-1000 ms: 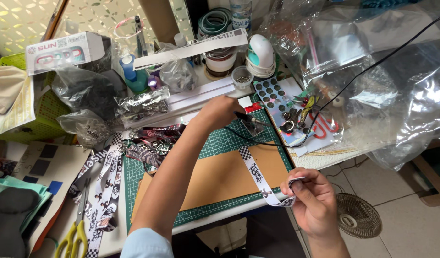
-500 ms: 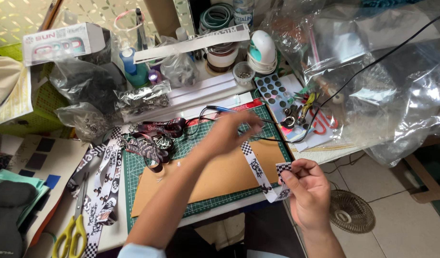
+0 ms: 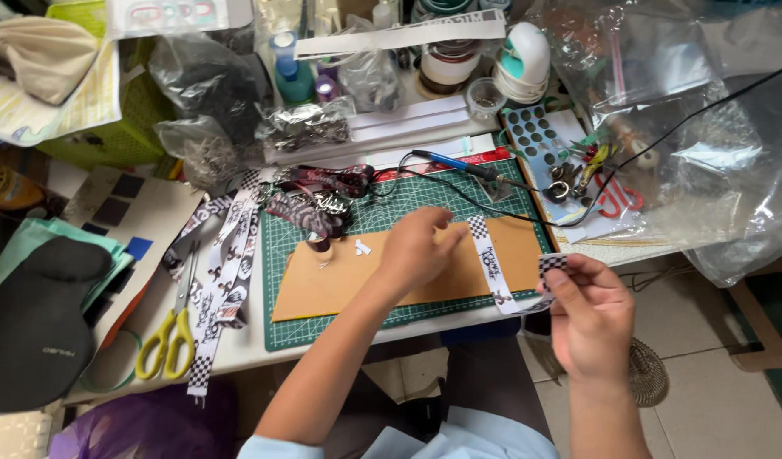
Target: The person cuts a patterned ribbon, folds its end, and uses a soldering iron to seal the edge. They then attach a metal keyring to the ribbon and continue to seal the joined area with the soldering iron. The finished keychain is placed on the work surface.
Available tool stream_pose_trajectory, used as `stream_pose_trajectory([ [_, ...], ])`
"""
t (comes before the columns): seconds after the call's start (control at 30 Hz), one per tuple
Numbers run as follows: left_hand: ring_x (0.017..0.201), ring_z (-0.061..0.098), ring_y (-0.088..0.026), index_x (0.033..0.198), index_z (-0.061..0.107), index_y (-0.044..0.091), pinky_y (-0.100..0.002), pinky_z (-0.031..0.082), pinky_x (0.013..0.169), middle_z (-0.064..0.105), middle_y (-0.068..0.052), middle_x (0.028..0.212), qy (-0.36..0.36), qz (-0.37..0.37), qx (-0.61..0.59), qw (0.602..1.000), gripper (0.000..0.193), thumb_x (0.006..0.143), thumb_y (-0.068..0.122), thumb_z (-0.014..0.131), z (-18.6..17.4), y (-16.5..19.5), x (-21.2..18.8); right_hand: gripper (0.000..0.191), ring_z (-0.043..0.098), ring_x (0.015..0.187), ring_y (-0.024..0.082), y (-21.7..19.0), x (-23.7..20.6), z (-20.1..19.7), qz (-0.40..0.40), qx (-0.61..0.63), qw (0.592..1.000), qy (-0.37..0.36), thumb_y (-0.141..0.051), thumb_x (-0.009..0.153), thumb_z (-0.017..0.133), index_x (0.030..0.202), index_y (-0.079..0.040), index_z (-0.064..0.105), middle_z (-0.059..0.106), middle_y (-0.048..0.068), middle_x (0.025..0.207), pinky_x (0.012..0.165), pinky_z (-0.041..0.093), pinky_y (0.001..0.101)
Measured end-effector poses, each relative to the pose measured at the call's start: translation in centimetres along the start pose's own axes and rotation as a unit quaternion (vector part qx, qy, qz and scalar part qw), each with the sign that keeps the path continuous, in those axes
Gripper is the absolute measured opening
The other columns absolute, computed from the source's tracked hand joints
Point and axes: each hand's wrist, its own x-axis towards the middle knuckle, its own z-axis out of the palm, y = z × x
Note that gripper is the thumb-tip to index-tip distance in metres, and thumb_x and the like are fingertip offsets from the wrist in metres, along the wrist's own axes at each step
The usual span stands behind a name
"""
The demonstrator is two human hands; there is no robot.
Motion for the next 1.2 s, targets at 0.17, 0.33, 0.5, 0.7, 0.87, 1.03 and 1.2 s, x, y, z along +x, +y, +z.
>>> stream_pose_trajectory([
  [0.17, 0.103, 0.061, -0.036, 0.098, 0.074, 0.006, -0.051, 0.048, 0.087, 0.067, -0.016, 0.101, -0.013, 0.026, 0.188, 0.982, 0.030, 0.086, 0.033, 0.076, 4.4, -1.0, 1.8, 0.019, 0.070, 0.092, 0.020, 0.1, -0.6, -0.5, -0.002, 0.001, 1.000, -0.026, 0.010, 0.098, 0.066, 0.115, 0.001, 0.065, 0.071, 0.013, 0.105, 0.087, 0.058, 0.0334],
  [0.33, 0.097, 0.065, -0.033, 0.089, 0.078, 0.010, -0.047, 0.053, 0.084, 0.070, -0.014, 0.100, -0.033, 0.020, 0.127, 0.991, 0.014, 0.078, 0.018, 0.077, 5.6, -2.0, 4.4, 0.019, 0.069, 0.091, 0.020, -0.3, -0.6, -0.7, 0.004, -0.015, 0.999, -0.031, 0.010, 0.096, 0.066, 0.113, 0.002, 0.065, 0.072, 0.013, 0.105, 0.086, 0.056, 0.0320],
  [0.5, 0.089, 0.075, -0.016, 0.097, 0.071, -0.002, -0.032, 0.062, 0.079, 0.078, -0.010, 0.093, -0.112, -0.018, -0.357, 0.927, 0.008, 0.090, 0.001, 0.074, 4.5, -1.0, 1.1, 0.019, 0.068, 0.102, 0.016, -0.3, -0.3, 0.4, -0.023, -0.093, 0.994, -0.055, 0.011, 0.094, 0.068, 0.112, 0.005, 0.066, 0.071, 0.012, 0.112, 0.095, 0.055, 0.0300],
  [0.7, 0.099, 0.069, -0.014, 0.114, 0.071, -0.004, -0.029, 0.058, 0.088, 0.071, -0.006, 0.105, -0.134, 0.002, -0.430, 0.893, 0.016, 0.099, -0.001, 0.065, -0.8, 2.0, -6.5, 0.023, 0.071, 0.096, 0.014, 1.5, -0.4, 4.8, -0.022, -0.192, 0.977, -0.088, 0.009, 0.091, 0.073, 0.113, 0.006, 0.066, 0.074, 0.013, 0.108, 0.086, 0.058, 0.0264],
  [0.87, 0.100, 0.067, -0.012, 0.124, 0.059, 0.000, -0.028, 0.056, 0.086, 0.068, -0.006, 0.110, -0.051, -0.018, -0.431, 0.901, 0.035, 0.093, 0.004, 0.074, -5.1, 3.0, -8.4, 0.041, 0.074, 0.085, 0.012, 2.5, -0.8, 8.5, -0.032, -0.225, 0.968, -0.105, 0.008, 0.086, 0.074, 0.124, 0.003, 0.062, 0.076, 0.013, 0.102, 0.074, 0.059, 0.0222],
  [1.03, 0.097, 0.070, -0.017, 0.124, 0.060, -0.009, -0.030, 0.056, 0.082, 0.072, -0.013, 0.107, -0.024, -0.091, -0.534, 0.840, 0.037, 0.092, 0.000, 0.077, -8.1, 1.1, -8.7, 0.050, 0.070, 0.088, 0.011, 3.8, -1.1, 11.0, -0.059, -0.165, 0.967, -0.184, 0.006, 0.084, 0.076, 0.129, 0.001, 0.056, 0.071, 0.007, 0.108, 0.076, 0.059, 0.0236],
  [1.2, 0.096, 0.069, -0.015, 0.140, 0.051, -0.006, -0.029, 0.058, 0.087, 0.070, -0.010, 0.104, 0.032, -0.057, -0.535, 0.842, 0.053, 0.093, -0.001, 0.075, -9.6, -0.1, -8.8, 0.028, 0.071, 0.089, 0.012, 6.6, 0.2, 11.3, 0.042, -0.121, 0.951, -0.281, 0.001, 0.091, 0.072, 0.118, 0.004, 0.064, 0.072, 0.006, 0.101, 0.077, 0.060, 0.0261],
])
